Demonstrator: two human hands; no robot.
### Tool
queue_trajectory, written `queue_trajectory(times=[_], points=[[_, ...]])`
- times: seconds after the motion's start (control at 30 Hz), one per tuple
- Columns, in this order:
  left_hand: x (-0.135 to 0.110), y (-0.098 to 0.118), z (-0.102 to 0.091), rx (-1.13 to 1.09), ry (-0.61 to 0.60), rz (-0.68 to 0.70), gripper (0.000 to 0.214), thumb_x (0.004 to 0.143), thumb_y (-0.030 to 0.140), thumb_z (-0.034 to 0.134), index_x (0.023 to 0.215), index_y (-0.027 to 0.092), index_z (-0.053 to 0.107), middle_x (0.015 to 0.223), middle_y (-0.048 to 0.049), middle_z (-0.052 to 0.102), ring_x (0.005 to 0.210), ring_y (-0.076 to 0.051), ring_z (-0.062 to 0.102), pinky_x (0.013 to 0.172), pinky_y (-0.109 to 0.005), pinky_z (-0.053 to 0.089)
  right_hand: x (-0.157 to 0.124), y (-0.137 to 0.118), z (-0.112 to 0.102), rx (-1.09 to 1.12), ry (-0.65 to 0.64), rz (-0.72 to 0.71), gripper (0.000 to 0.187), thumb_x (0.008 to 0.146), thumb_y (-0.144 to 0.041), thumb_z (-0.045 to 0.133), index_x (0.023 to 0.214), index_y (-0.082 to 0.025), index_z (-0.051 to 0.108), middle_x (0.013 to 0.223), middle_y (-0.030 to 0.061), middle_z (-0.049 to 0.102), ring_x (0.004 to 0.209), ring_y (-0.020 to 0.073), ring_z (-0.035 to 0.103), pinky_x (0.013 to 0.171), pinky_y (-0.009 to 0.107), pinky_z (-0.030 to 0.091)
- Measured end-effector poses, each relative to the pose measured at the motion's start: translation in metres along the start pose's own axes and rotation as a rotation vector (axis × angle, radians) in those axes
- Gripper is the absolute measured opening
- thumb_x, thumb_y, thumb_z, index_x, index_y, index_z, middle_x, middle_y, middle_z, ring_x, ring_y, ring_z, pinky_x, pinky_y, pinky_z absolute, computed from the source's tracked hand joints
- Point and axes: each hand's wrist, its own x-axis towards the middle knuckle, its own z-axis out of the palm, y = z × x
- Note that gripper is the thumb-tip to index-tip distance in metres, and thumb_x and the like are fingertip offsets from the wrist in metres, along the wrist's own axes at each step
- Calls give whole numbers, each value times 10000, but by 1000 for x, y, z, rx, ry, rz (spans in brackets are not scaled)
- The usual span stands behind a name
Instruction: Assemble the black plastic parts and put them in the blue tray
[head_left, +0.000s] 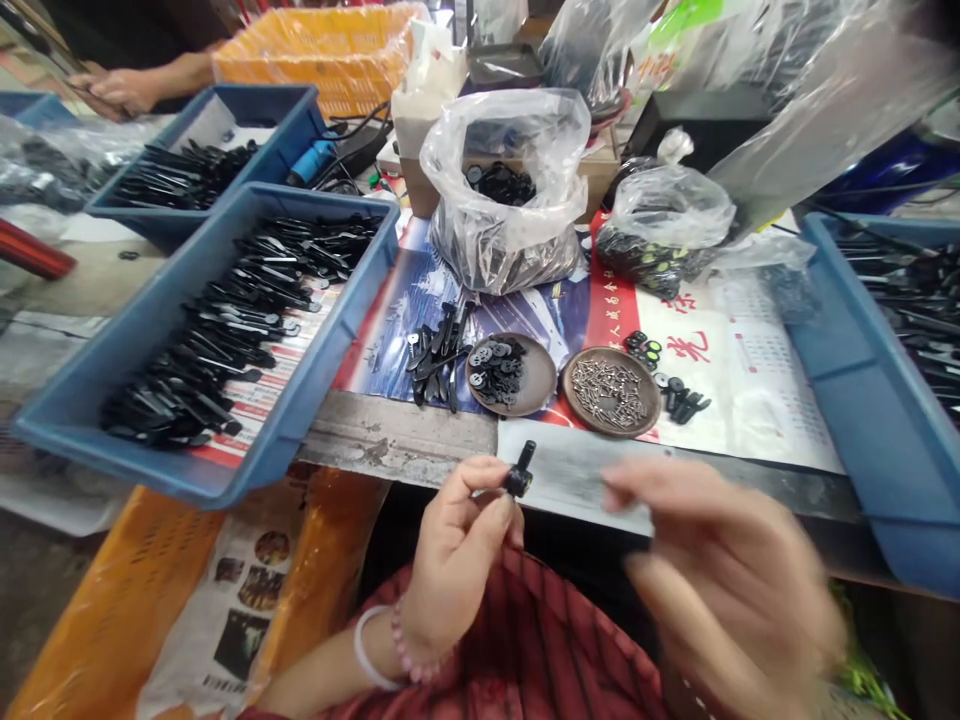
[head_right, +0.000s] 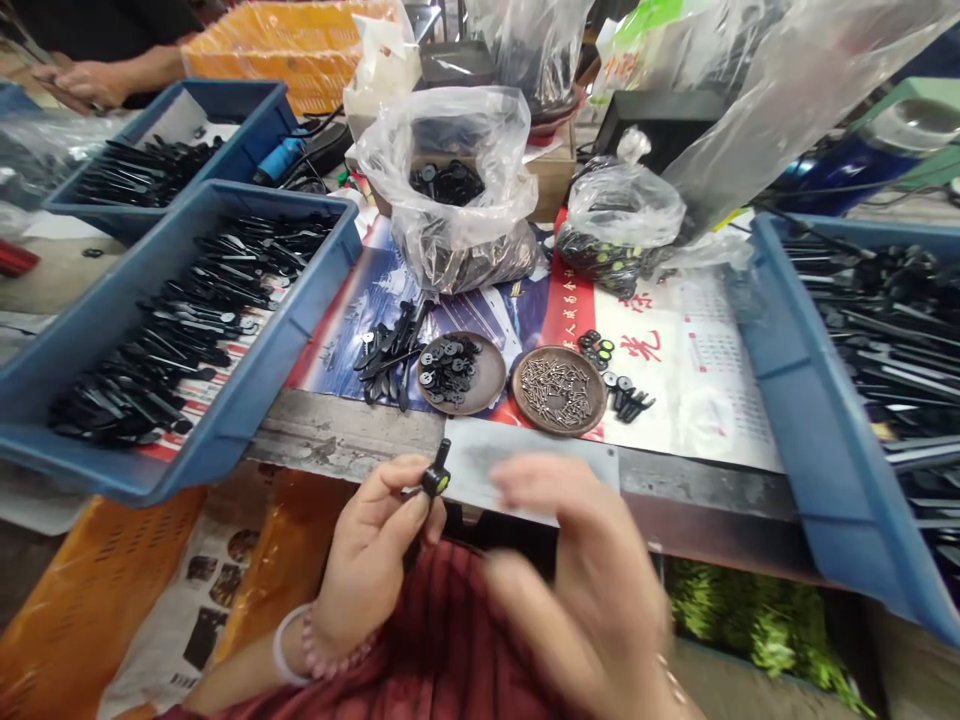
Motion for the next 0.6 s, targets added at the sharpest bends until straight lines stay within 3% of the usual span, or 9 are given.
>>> queue_trajectory(times=[0.1, 0.2, 0.27, 0.37, 0.43, 0.53, 0.6], points=[[-3, 2, 2, 90, -26, 30, 169, 969, 179, 591, 1080, 278, 671, 1120, -8, 555, 800, -71, 628, 746, -185, 527, 7, 12, 30, 70, -87, -2, 329, 929, -500, 659, 1086, -232, 550, 964, 41, 610, 773, 168, 618, 702, 292, 545], [-6, 4, 4, 192, -70, 59, 157, 968, 169, 588, 1056, 258, 683, 1074, -21, 591, 957, -120, 629, 858, -199, 525, 7, 19, 52, 15, -104, -59, 282, 1000, -454, 541, 863, -211, 496, 733, -7, 533, 595, 135, 517, 543, 249, 427], [-8, 4, 5, 236, -70, 68, 143, 969, 173, 584, 1042, 235, 690, 1054, -32, 605, 966, -134, 627, 862, -208, 529, 7, 20, 57, -33, -98, -70, 344, 1039, -411, 441, 762, -207, 465, 638, -15, 489, 530, 125, 456, 504, 254, 346], [-10, 2, 4, 241, -33, 26, 142, 971, 191, 581, 1048, 223, 696, 1066, -39, 608, 848, -114, 628, 748, -189, 538, 9, 19, 56, 150, -278, 77, 514, 1085, -436, 276, 660, -202, 445, 538, -18, 473, 465, 110, 440, 477, 246, 316], [-11, 2, 3, 240, -12, 6, 152, 972, 196, 581, 1065, 237, 694, 1091, -36, 603, 831, -110, 628, 732, -190, 536, 10, 18, 55, 245, -350, 126, 548, 1070, -521, 283, 666, -197, 465, 541, -15, 484, 475, 113, 453, 477, 238, 326], [-11, 3, 4, 293, -12, 31, 142, 964, 189, 593, 1039, 237, 703, 1087, -44, 610, 990, -160, 630, 869, -232, 527, 7, 16, 54, 95, -211, 20, 492, 1015, -586, 407, 739, -190, 501, 625, 2, 495, 540, 130, 445, 515, 257, 320], [-11, 3, 6, 316, -20, 38, 136, 962, 183, 593, 1027, 235, 701, 1073, -45, 611, 995, -164, 629, 877, -234, 523, 5, 15, 54, 72, -177, 47, 470, 1040, -531, 375, 731, -194, 485, 636, 3, 482, 547, 129, 428, 525, 265, 311]])
